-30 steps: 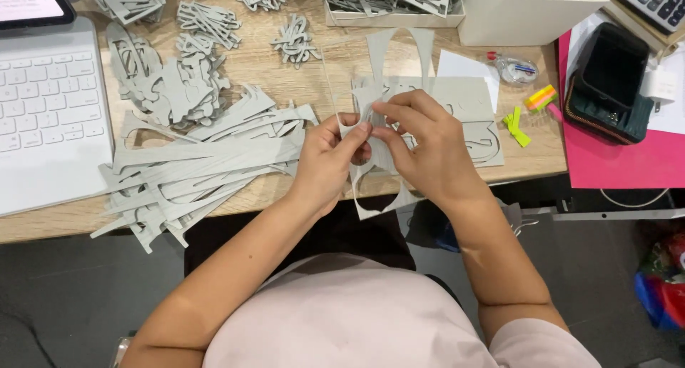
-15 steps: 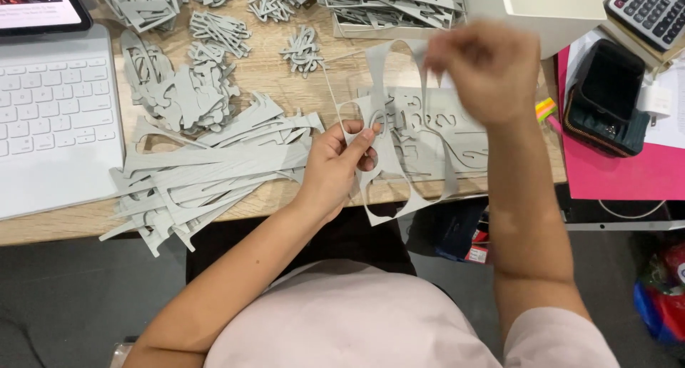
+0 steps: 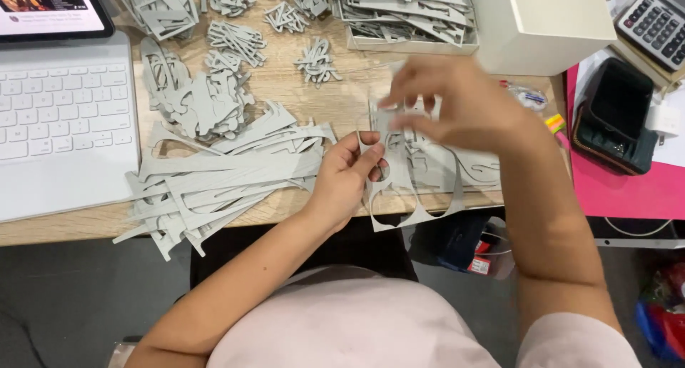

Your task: Punching out pre-cut cardboard letters from their frames and sorting them on a desk.

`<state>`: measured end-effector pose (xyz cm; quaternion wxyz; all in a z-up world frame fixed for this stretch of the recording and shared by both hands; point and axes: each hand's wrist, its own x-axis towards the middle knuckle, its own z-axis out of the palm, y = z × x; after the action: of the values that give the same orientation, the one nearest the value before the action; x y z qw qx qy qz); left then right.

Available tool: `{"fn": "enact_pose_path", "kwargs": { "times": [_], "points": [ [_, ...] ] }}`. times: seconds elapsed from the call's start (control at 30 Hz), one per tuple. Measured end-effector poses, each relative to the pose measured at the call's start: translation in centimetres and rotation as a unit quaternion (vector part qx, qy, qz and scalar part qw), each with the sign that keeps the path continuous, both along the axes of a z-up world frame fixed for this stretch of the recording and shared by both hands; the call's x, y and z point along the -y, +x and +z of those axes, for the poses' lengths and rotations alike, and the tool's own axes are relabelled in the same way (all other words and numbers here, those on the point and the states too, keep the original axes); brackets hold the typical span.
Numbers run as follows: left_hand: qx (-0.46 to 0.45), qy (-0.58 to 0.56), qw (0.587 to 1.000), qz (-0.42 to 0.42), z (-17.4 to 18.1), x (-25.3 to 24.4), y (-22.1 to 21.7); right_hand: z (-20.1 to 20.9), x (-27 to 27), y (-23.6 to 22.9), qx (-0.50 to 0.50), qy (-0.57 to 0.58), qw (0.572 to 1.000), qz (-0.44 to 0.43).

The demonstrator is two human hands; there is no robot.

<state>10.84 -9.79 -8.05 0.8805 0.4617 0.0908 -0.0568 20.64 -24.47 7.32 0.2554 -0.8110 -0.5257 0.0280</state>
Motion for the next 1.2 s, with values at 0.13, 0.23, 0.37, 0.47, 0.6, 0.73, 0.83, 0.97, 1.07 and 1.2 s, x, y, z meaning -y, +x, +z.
{"fn": "enact_pose_path", "kwargs": {
  "times": [0.13,0.23,0.37,0.47,0.6,0.73,0.83,0.97,1.07,1.2],
  "points": [
    [0.053,-0.008,0.999,-0.001,-0.1,0.2,0.0,-2.5,1.3,-3.7,0.11,-0.122,0.986,-0.031],
    [0.056,-0.018,0.998,-0.007,-0.1,0.3,-0.1,-3.1,1.7,-5.1,0.134,-0.102,0.984,-0.055],
    [0.042,0.043,0.998,-0.024,-0.3,0.3,-0.1,-2.6,1.6,-5.3,0.09,-0.091,0.99,-0.054],
    [0.041,0.056,0.997,-0.019,0.1,0.3,-0.2,-1.8,1.4,-5.0,0.074,-0.101,0.992,-0.03],
    [0.064,0.115,0.991,-0.025,0.2,0.2,-0.3,-0.8,1.4,-4.6,0.077,-0.132,0.988,-0.016],
    [0.06,0.136,0.988,-0.034,0.5,0.1,-0.3,-0.5,1.1,-3.3,0.03,-0.147,0.989,0.011],
    [0.03,0.166,0.985,-0.043,0.7,0.0,-0.5,-0.2,0.8,-2.4,0.002,-0.16,0.987,0.029],
    [0.024,0.114,0.992,-0.054,1.3,0.0,-0.7,4.4,1.1,-1.6,-0.034,-0.138,0.99,0.024],
    [0.031,0.1,0.993,-0.052,1.7,-0.2,-0.7,6.5,-1.0,-1.0,-0.009,0.012,1.0,-0.018],
    [0.029,0.078,0.995,-0.054,1.2,-0.1,-0.5,4.8,-4.6,2.3,-0.011,-0.036,0.983,-0.178]
  ]
}}
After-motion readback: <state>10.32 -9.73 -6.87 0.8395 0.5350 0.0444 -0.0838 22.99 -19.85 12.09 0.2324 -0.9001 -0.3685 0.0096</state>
